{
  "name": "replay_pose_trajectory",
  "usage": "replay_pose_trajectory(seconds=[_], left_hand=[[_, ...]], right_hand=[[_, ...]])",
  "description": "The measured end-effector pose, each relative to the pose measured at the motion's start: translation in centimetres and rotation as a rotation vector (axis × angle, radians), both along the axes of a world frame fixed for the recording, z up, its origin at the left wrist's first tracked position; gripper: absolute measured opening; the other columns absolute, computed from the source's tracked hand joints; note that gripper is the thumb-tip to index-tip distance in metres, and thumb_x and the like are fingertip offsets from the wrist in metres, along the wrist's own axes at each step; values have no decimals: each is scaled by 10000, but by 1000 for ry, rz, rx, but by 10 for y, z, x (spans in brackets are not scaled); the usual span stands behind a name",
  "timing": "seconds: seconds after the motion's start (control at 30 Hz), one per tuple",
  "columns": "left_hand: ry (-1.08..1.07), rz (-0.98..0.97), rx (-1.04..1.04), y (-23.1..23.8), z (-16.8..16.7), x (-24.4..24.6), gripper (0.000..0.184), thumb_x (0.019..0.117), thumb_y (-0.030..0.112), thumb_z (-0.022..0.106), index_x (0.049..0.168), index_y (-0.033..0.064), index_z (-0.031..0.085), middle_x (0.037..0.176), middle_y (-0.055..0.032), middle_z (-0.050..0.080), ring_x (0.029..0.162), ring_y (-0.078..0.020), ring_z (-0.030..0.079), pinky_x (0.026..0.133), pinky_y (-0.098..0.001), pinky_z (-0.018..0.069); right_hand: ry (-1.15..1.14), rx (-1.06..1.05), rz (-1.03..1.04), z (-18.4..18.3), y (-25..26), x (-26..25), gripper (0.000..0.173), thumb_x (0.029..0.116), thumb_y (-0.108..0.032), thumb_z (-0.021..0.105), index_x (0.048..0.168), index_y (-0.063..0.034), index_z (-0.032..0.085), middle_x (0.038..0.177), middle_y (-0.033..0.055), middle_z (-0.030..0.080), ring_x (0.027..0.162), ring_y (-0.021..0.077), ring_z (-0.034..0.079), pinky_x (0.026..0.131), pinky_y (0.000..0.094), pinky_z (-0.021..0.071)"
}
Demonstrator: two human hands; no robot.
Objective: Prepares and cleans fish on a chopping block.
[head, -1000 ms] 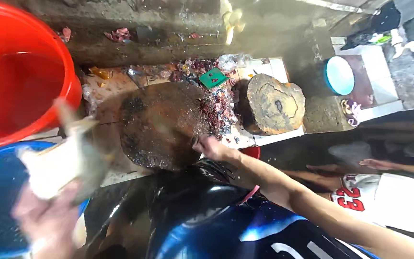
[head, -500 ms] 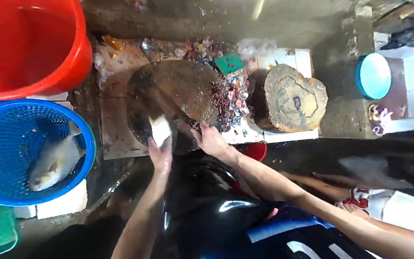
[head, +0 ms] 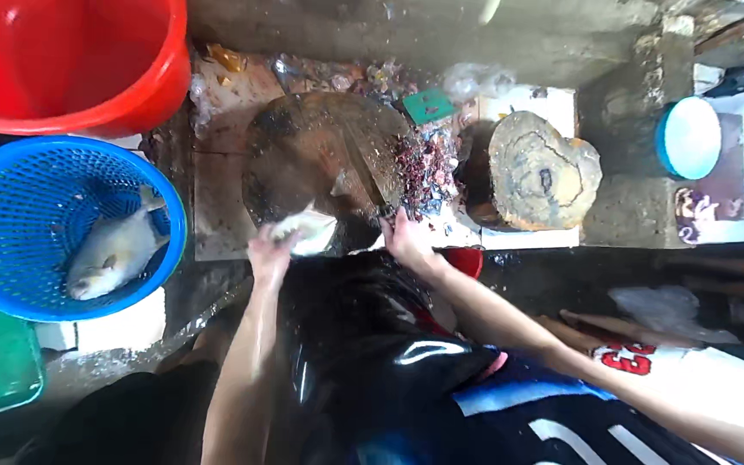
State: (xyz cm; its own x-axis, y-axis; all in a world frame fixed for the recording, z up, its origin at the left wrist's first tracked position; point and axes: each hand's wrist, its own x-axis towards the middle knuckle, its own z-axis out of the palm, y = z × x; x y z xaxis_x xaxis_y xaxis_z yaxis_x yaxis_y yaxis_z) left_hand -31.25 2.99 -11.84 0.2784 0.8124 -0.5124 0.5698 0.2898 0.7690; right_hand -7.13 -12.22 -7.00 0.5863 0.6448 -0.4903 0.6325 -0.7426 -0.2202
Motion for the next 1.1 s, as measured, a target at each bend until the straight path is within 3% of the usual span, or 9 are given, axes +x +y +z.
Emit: replay_pose_trajectory(seconds=[0.17,0.27,0.43,0.5,0.6,0.67,0.83,0.97,1.1], left_hand=[[156,1,193,35,-8,10,668,760,414,895,1264,49,654,1179,-208,696,1144,-381,657,996,-641,497],[152,10,192,35,-10,11,659,754,400,893,1258,53,650,1163,-207,700,1126,-381,664,981,-643,505],[182,-73,333,12,29,30,498,941,293,740,1321,3,600,1233,-218,684,1136,-388,671,970,-589,547],[374,-268,554,0,25,48,449,994,254,633,1385,33,606,1458,-191,562,1334,-388,532,1092,-592,442],[549,-478,585,-7,6,94,807,1036,438,534,1638,34,179,1708,-224,102,1551,-468,158,1194,-702,207],[580,-552,474,-24,5,117,851,1007,239,586,1610,-78,75,1676,-329,-4,1529,-554,87,1178,-734,157],[549,-782,328,40,45,102,447,899,156,711,1306,3,605,1252,-298,626,1121,-500,630,823,-671,548],[769,-884,348,89,66,102,332,803,233,830,1064,60,719,1131,-195,703,1064,-415,669,828,-647,542],[847,-837,464,88,65,107,196,806,155,781,961,56,714,1034,-176,716,988,-393,689,753,-595,560]], right_hand=[[66,233,-42,43,26,-2,453,1067,-464,490,1245,-69,623,905,140,712,840,324,721,757,560,583],[64,338,64,-5,26,-40,479,1071,-428,458,1311,-20,534,808,117,692,715,281,720,638,511,609],[96,107,107,4,14,-14,478,1064,-490,484,1289,-100,645,1024,185,734,968,380,721,855,629,564],[-8,247,6,13,-4,1,484,1064,-440,501,1270,-27,646,1055,217,723,995,386,709,908,612,550],[-112,345,-134,10,-11,13,619,1074,-410,481,1462,73,475,1237,315,661,1162,459,656,1037,609,486],[-93,265,-136,-6,-22,19,585,1074,-392,480,1454,53,483,1171,300,686,1101,455,681,981,627,515],[243,167,-271,-14,13,64,581,1040,-520,508,1289,-7,622,1068,234,707,989,381,705,902,599,560],[395,408,-333,3,58,51,704,1044,-670,299,957,-71,658,673,129,618,535,277,620,523,511,553],[530,698,-372,19,108,10,619,1061,-633,325,920,-101,609,579,83,521,422,235,525,402,441,484]])
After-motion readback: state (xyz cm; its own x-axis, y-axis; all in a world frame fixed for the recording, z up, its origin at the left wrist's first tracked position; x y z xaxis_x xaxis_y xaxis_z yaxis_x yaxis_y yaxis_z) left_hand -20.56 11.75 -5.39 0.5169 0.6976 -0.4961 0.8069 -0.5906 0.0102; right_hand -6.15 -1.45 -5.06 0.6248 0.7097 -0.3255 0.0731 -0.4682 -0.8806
